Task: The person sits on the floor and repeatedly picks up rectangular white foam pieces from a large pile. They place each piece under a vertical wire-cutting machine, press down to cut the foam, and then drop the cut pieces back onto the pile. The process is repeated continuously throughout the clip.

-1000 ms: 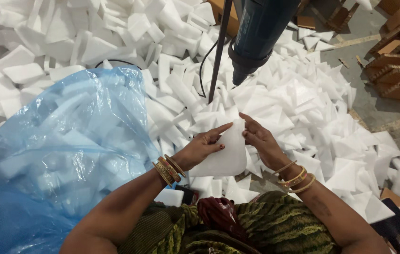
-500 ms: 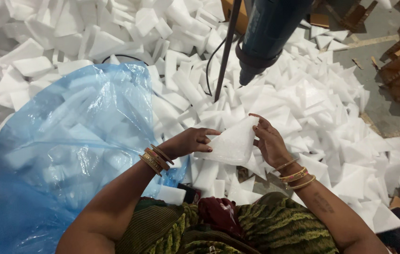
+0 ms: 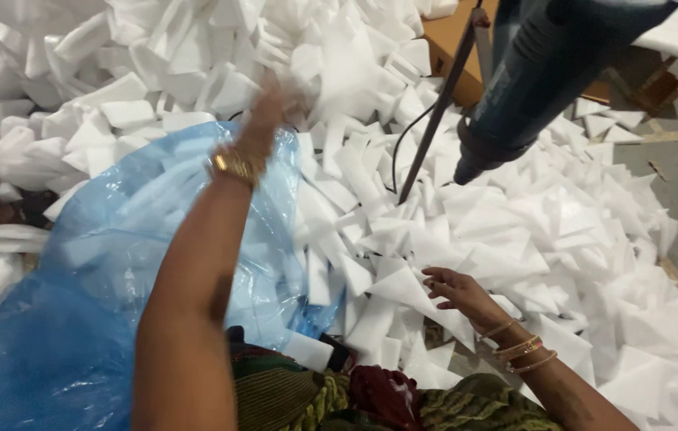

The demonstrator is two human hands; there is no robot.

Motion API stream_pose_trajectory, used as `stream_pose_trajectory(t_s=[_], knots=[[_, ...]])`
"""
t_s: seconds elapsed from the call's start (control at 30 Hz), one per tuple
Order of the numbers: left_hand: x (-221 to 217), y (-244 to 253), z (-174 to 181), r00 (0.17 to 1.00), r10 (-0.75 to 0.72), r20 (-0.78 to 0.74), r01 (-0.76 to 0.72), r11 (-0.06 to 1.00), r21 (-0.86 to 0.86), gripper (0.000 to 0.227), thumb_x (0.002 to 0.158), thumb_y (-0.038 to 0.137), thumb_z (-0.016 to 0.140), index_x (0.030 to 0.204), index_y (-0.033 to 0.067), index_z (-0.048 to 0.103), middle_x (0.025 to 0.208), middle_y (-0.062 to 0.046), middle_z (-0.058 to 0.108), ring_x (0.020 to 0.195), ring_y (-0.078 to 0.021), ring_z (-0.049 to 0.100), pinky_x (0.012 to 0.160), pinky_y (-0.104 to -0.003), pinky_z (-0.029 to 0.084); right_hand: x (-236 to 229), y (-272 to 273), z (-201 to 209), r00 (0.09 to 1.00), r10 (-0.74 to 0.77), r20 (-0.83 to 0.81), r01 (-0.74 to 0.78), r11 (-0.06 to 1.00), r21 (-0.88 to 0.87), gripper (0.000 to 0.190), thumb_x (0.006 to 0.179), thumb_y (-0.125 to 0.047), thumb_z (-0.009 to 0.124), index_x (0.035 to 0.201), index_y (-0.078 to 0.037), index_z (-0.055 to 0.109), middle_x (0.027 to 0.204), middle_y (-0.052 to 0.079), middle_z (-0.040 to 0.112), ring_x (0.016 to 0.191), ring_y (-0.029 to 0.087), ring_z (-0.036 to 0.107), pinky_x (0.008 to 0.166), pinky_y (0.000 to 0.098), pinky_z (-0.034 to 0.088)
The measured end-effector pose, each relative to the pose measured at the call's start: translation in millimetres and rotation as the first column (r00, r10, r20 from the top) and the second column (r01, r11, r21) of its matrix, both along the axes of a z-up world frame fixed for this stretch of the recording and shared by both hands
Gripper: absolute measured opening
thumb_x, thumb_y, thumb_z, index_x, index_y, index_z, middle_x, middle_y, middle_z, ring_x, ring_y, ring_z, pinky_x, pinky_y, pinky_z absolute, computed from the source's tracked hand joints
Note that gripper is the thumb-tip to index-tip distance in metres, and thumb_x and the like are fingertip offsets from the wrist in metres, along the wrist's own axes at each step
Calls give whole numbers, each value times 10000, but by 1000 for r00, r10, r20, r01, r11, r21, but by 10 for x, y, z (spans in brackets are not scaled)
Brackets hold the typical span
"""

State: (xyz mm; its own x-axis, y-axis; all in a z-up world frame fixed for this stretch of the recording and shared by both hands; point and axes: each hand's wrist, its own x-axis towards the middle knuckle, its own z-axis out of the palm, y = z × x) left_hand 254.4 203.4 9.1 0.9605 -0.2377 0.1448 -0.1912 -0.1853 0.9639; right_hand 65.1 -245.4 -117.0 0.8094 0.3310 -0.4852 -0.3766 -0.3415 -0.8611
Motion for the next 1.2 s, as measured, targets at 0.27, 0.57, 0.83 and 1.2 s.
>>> stream_pose_trajectory(t_s=[0.27, 0.57, 0.83, 1.2], knots=[[288, -192, 676, 892, 27, 452, 134, 938, -319, 404, 989, 117, 646, 1378, 39, 570, 1340, -89, 671, 1271, -198, 655, 1025, -344, 555, 48, 3, -102, 993, 98, -58, -107, 980, -170, 562, 936, -269, 618, 1471, -121, 534, 1363, 142, 674, 1229, 247, 637, 1001, 392, 547], [-1287, -23, -2618, 928, -163, -335, 334, 759, 559, 445, 928, 248, 699, 1347, 109, 642, 1219, -132, 724, 1090, -257, 726, 954, -385, 564, 267, -628, -676, 958, 262, 119, -173, 856, -488, 512, 919, -357, 669, 1384, -149, 620, 1283, 114, 722, 1145, 261, 705, 930, 432, 606], [-2003, 47, -3198, 919, -75, -386, 354, 584, 730, 495, 857, 282, 725, 1342, 209, 666, 1417, -113, 615, 1303, -324, 556, 1120, -500, 451, 148, -1220, -1257, 750, 440, 493, 200, 560, -804, 569, 865, -392, 750, 1367, -148, 641, 1330, 161, 643, 1260, 375, 580, 1065, 507, 517], [-1784, 577, -2771, 835, 523, 171, -224, 39, 974, 759, 851, 467, 708, 1511, 242, 410, 1641, -160, 229, 1516, -415, 167, 1082, -781, 152, 215, -1267, -1353, 868, 357, 344, 306, 159, -939, 713, 789, -370, 803, 1449, -229, 574, 1494, 139, 527, 1413, 384, 485, 1044, 547, 534]])
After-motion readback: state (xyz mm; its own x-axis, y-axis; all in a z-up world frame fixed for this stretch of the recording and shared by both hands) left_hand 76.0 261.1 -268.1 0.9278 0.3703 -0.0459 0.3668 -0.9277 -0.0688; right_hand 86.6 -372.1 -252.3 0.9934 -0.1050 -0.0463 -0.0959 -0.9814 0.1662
